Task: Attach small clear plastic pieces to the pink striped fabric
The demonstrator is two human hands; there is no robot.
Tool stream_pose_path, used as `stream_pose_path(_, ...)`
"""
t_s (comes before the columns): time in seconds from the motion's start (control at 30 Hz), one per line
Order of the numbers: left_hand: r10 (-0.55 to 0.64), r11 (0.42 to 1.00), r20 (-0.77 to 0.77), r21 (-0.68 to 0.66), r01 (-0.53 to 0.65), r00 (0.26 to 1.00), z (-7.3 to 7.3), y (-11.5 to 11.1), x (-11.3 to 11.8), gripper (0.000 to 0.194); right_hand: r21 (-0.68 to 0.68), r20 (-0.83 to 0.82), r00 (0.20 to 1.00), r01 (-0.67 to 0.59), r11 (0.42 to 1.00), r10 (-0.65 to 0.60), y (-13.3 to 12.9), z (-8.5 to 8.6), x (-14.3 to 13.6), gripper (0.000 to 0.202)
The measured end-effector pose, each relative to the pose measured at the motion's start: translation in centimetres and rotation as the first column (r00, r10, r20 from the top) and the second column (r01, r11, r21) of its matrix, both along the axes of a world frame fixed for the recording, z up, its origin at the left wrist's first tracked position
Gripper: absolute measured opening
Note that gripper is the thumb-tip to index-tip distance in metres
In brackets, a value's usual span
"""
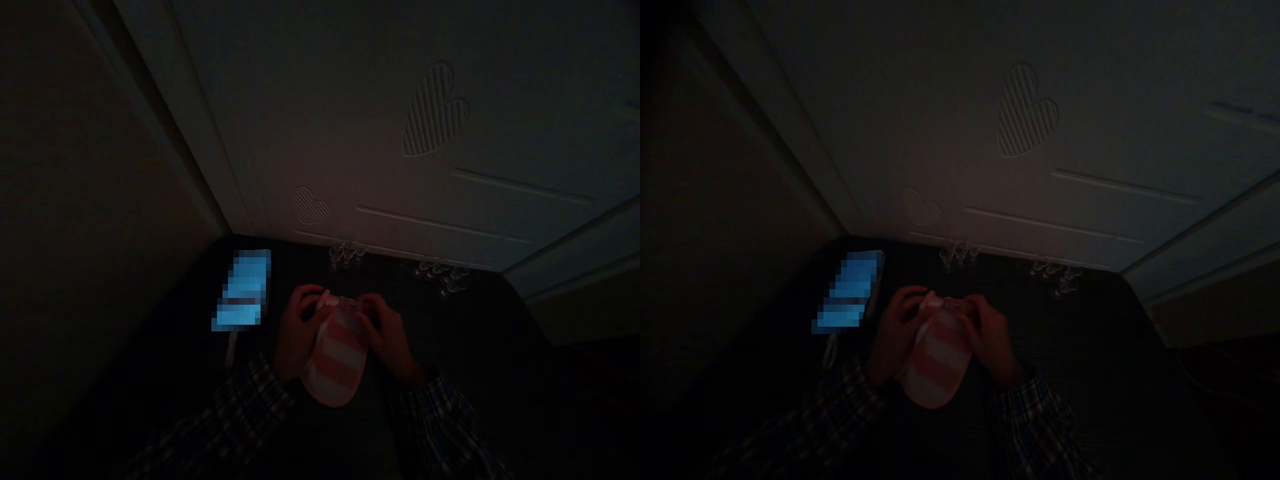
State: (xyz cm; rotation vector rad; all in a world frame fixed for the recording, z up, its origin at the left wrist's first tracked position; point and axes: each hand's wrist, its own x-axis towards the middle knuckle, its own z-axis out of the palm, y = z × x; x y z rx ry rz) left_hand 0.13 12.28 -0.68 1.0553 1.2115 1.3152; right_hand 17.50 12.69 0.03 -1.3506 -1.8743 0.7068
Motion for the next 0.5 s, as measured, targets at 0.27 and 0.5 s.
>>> stream_pose_path(0.27, -0.016, 0.999, -0.067, 0.035, 0.018, 0.998, 0.3, -0.4, 0.2, 0.037, -0.032, 0.189, 0.982, 0.024, 0.999, -0.018, 0.0, -0.1, 0.1, 0.039)
stream_pose_path(0.5, 0.016, 1.000, -0.016, 0.019, -0.015, 1.000, 0.4, -0.1, 0.1, 0.032, -0.002, -0.011, 0.998, 0.067, 0.998, -0.067, -0.9, 2.2, -0.4, 0.040)
